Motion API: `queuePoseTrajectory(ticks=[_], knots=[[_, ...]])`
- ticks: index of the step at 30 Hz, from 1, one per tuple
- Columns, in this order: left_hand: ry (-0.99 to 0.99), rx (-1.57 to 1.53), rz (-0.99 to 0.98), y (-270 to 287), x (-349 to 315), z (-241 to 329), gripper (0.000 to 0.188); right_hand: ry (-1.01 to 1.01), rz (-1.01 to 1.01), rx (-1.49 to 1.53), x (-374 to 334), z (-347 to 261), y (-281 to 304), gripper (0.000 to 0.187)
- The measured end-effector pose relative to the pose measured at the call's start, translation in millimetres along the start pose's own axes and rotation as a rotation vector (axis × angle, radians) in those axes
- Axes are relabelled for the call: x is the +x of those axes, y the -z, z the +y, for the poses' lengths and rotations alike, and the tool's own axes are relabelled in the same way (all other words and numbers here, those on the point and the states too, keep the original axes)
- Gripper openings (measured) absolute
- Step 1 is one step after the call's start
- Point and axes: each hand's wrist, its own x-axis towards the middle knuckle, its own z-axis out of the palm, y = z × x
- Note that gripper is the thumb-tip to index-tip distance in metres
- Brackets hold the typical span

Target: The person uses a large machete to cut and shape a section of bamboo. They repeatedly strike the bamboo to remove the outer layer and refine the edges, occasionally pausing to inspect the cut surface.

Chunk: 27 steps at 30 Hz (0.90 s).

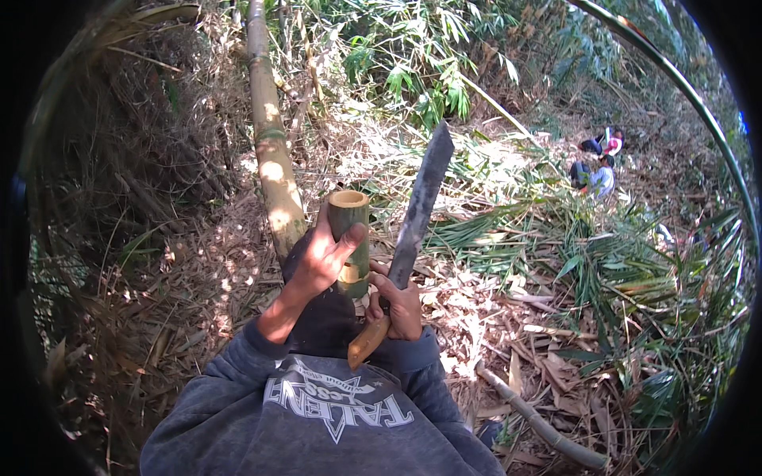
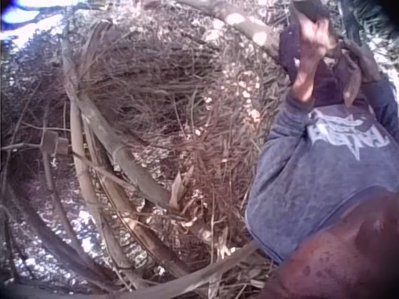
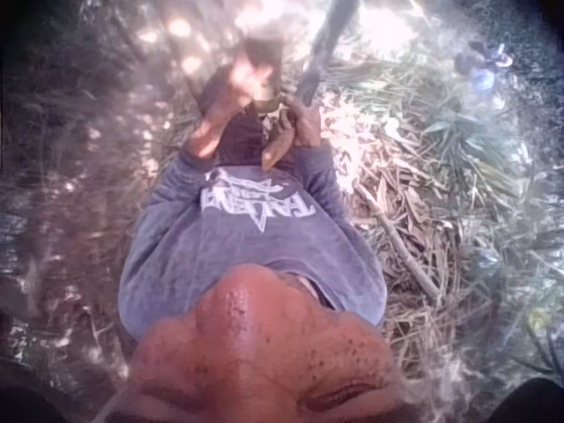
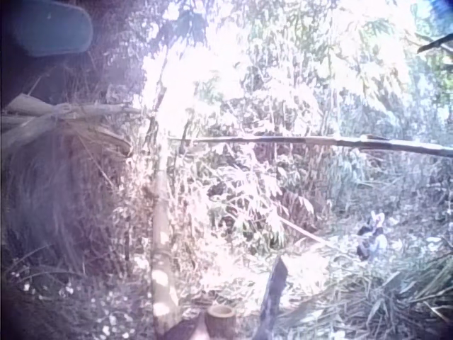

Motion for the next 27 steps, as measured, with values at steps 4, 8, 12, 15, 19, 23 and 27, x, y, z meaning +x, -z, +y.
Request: queuePoseTrajectory(ticks=[4,8,12,15,19,23,27], knots=[[0.094,-0.079,0.006,-7,0,4,0.059,0.034,-0.023,0.106,4,29,13,0.037],[0.193,-0.249,-0.058,0,-1,7,0.061,0.017,0.009,0.219,6,32,14,0.035],[0.276,-0.298,-0.244,14,1,23,0.067,-0.064,-0.059,0.384,5,22,21,0.034],[0.304,-0.296,-0.371,12,10,28,0.068,-0.084,-0.056,0.349,2,16,23,0.035],[0.09,-0.034,-0.133,5,5,25,0.063,-0.024,0.08,-0.074,9,8,35,0.049],[-0.263,0.563,-0.144,17,10,19,0.063,0.141,0.186,-0.552,-1,-22,58,0.07],[-0.076,0.335,-0.112,16,13,19,0.059,0.442,0.235,-0.991,-10,-50,56,0.064]])
